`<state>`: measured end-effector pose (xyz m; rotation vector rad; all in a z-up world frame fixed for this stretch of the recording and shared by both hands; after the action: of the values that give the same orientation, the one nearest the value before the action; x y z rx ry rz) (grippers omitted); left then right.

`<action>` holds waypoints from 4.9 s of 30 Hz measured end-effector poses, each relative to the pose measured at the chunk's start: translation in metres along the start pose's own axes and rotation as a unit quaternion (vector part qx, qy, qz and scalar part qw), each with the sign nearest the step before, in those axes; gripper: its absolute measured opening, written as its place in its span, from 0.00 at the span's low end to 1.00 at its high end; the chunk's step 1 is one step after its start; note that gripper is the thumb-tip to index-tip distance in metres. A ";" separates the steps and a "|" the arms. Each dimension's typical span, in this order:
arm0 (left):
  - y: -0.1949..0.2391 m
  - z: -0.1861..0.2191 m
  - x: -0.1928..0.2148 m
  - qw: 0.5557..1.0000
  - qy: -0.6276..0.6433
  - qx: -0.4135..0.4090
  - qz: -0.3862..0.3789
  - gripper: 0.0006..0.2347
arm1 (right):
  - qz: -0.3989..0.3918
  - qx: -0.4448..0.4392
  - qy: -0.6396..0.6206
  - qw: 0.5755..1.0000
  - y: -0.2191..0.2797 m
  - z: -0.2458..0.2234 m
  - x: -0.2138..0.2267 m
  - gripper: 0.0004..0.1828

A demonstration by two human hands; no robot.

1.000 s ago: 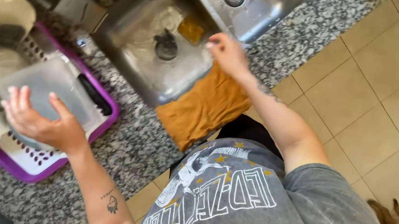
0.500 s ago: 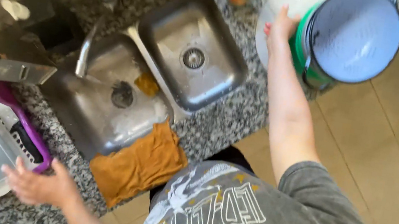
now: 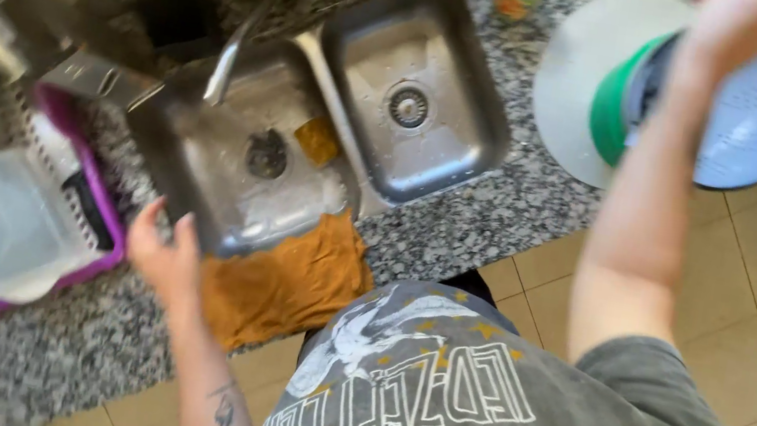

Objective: The person washes various kitchen items in a double-basin sink using a sponge and running water. They scrub and rinse a grey bowl, a metal lid, a clear plastic container, a clear plastic lid, a blue bowl, and an orange bowl, placing each item into a drying rack after cleaning.

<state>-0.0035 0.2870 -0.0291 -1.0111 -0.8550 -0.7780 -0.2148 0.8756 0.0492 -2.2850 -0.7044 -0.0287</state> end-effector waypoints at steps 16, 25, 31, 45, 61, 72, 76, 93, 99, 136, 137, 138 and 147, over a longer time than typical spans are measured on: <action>-0.011 -0.043 -0.089 0.644 0.602 0.376 -0.285 0.25 | -0.555 -0.404 -0.207 0.697 0.341 -0.081 -0.126 0.18; -0.017 -0.078 -0.072 0.776 0.483 0.345 -0.214 0.30 | -0.704 0.086 0.167 0.685 0.488 -0.044 -0.214 0.24; -0.010 -0.063 -0.089 0.744 0.475 0.399 -0.247 0.32 | -0.617 0.217 0.197 0.730 0.453 -0.068 -0.203 0.07; 0.053 -0.056 -0.234 0.581 0.522 0.532 -0.328 0.29 | -0.802 0.130 -0.163 0.559 0.528 -0.059 -0.257 0.18; 0.004 -0.041 -0.190 0.483 0.595 0.564 -0.307 0.35 | -0.515 0.436 0.173 0.717 0.531 -0.062 -0.296 0.19; 0.015 -0.062 -0.214 0.617 0.542 0.507 -0.262 0.31 | -0.775 0.218 -0.088 0.586 0.488 -0.101 -0.245 0.10; -0.011 -0.046 -0.184 0.666 0.518 0.465 -0.269 0.32 | -0.701 0.007 -0.214 0.680 0.489 -0.134 -0.260 0.17; -0.041 -0.032 -0.048 0.858 0.395 0.281 -0.168 0.30 | -0.707 -0.186 -0.051 0.680 0.383 -0.105 -0.213 0.45; -0.031 -0.022 -0.047 0.655 0.553 0.426 -0.290 0.41 | -0.597 -0.531 -0.170 0.577 0.332 -0.121 -0.183 0.30; -0.039 -0.026 -0.096 0.912 0.045 0.296 -0.279 0.09 | -0.458 -0.401 -0.271 0.746 0.352 -0.096 -0.103 0.28; -0.041 -0.019 -0.098 0.906 0.047 0.289 -0.306 0.08 | -0.469 -0.389 -0.266 0.746 0.344 -0.097 -0.095 0.26; -0.040 -0.016 -0.111 0.906 0.050 0.283 -0.311 0.08 | -0.464 -0.390 -0.262 0.751 0.334 -0.101 -0.088 0.26; -0.045 0.022 -0.163 0.914 0.085 0.171 -0.358 0.19 | -0.465 -0.285 -0.190 0.817 0.277 -0.135 -0.045 0.26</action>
<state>-0.1213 0.3170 -0.1489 -0.2896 -1.1765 -1.2566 -0.0917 0.6043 -0.0407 -2.2309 -2.2257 -0.2816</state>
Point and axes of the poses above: each hand's wrist, its own y-axis away from the middle knuckle, its own x-axis out of the back of the hand, z = x × y, the point moved 2 cm from there along -y, towards the middle knuckle, and after that the axes turned 15 degrees about -y, right-handed, at the moved point
